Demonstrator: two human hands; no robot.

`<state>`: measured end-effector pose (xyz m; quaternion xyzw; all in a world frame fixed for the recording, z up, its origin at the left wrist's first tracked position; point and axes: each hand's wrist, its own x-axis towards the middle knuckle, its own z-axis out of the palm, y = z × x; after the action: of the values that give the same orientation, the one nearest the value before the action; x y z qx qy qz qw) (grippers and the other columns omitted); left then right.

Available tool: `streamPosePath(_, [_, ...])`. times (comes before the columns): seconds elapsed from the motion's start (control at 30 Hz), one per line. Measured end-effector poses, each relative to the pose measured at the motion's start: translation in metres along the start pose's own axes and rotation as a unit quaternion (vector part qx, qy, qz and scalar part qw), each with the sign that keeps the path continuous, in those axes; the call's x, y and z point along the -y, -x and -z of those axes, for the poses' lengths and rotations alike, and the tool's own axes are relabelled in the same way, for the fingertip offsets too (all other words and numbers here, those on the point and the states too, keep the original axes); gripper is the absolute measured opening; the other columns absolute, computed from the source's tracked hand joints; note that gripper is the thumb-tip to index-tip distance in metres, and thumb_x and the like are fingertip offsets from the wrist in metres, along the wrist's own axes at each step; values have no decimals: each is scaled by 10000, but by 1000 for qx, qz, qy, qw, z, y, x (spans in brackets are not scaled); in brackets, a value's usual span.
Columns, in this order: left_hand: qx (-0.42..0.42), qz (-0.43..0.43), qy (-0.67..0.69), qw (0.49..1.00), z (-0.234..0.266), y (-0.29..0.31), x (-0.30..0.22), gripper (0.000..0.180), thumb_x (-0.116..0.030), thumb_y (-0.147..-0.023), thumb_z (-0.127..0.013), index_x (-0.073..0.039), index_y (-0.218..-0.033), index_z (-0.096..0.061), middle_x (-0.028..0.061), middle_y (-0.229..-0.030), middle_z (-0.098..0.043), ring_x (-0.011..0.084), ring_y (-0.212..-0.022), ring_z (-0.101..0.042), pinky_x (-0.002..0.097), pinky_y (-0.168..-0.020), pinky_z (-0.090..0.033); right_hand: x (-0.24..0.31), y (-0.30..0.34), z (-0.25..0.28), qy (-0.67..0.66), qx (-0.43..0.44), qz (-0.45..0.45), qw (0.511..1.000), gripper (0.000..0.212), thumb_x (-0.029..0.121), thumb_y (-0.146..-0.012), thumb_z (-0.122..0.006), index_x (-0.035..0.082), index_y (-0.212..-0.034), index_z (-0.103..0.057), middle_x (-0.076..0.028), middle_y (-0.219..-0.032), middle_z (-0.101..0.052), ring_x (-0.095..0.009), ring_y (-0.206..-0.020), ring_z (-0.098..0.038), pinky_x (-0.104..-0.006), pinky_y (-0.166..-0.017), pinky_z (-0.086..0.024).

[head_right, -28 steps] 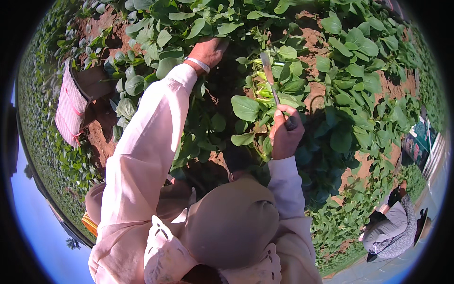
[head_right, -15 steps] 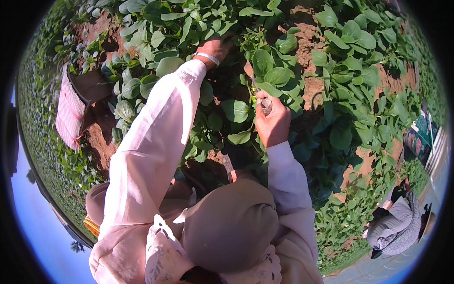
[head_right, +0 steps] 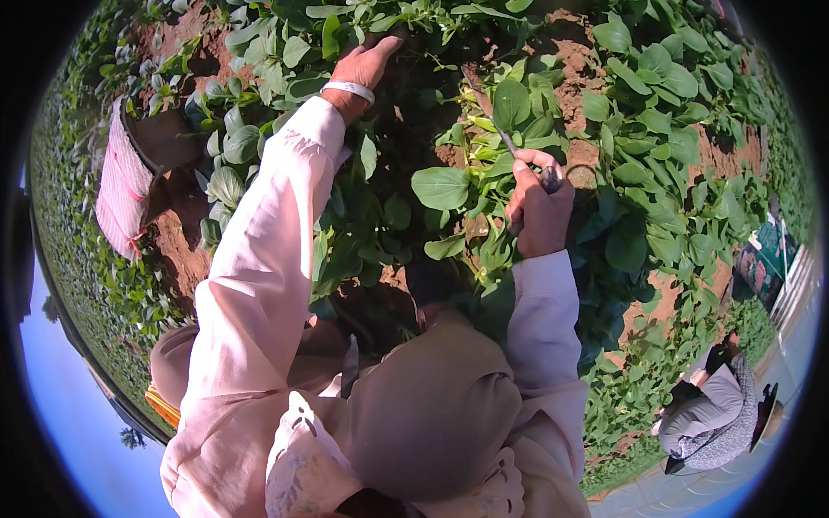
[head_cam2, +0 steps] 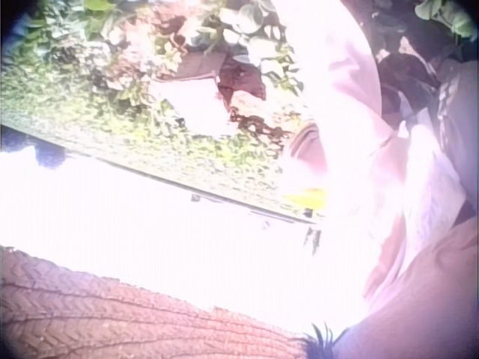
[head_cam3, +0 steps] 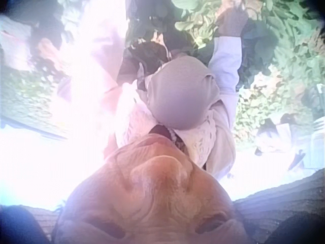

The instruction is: The person harvests green leafy vegetables by cutting the stems with a knife and placing the collected greens into an orange bucket.

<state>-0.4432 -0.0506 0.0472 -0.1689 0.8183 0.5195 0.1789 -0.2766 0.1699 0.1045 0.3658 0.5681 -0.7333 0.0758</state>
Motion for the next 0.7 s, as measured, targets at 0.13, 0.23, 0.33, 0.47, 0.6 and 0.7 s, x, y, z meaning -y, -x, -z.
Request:
streamPosePath(0.13, [7, -35, 92, 995, 2, -1, 26, 473, -354, -839, -634, 16, -1132, -598, 90, -873, -652, 175, -786, -564, 294, -734, -444, 4, 13, 11, -25, -15, -14, 999, 86, 77, -869, -592, 48, -949, -581, 34, -512, -433, -55, -360, -347, -233, -345, -244])
streamPosePath(0.23, [104, -100, 22, 989, 4, 12, 28, 363, -291, -879, -616, 34, -1039, -621, 22, -761, -612, 118, -650, -490, 288, -615, -428, 10, 30, 10, 64, 8, 19, 998, 78, 64, -868, -595, 57, -946, -597, 48, -547, -451, -40, -388, -357, -220, -367, -256])
streamPosePath(0.33, [280, -122, -6, 952, -9, 24, 34, 312, -260, -886, -616, 25, -1010, -638, 68, -755, -626, 140, -683, -534, 280, -666, -455, 3, 41, 16, 183, 30, 80, 979, 74, 41, -864, -601, 48, -937, -612, 67, -602, -472, -13, -470, -371, -190, -436, -277])
streamPosePath(0.47, [154, -366, -200, 896, -47, 39, 51, 214, -123, -839, -583, -15, -1013, -645, 161, -910, -626, 345, -785, -608, 392, -709, -493, -16, 42, 14, 253, 5, 167, 953, 65, 16, -856, -607, 18, -920, -610, 78, -671, -476, 0, -594, -368, -177, -527, -285])
streamPosePath(0.6, [56, -324, -284, 901, -81, 41, 46, 232, -151, -811, -590, -131, -1036, -644, 104, -918, -626, 343, -813, -625, 426, -688, -515, -22, 41, 18, 241, -26, 177, 954, 67, 9, -851, -602, 18, -916, -609, 65, -703, -497, -7, -601, -388, -176, -534, -305])
streamPosePath(0.7, [26, -313, -327, 891, -95, 41, 47, 219, -152, -803, -582, -116, -1017, -615, 119, -892, -630, 350, -723, -638, 434, -608, -523, -25, 45, 24, 240, -34, 149, 959, 74, 1, -845, -598, 19, -915, -608, 61, -709, -506, -11, -604, -397, -178, -540, -317])
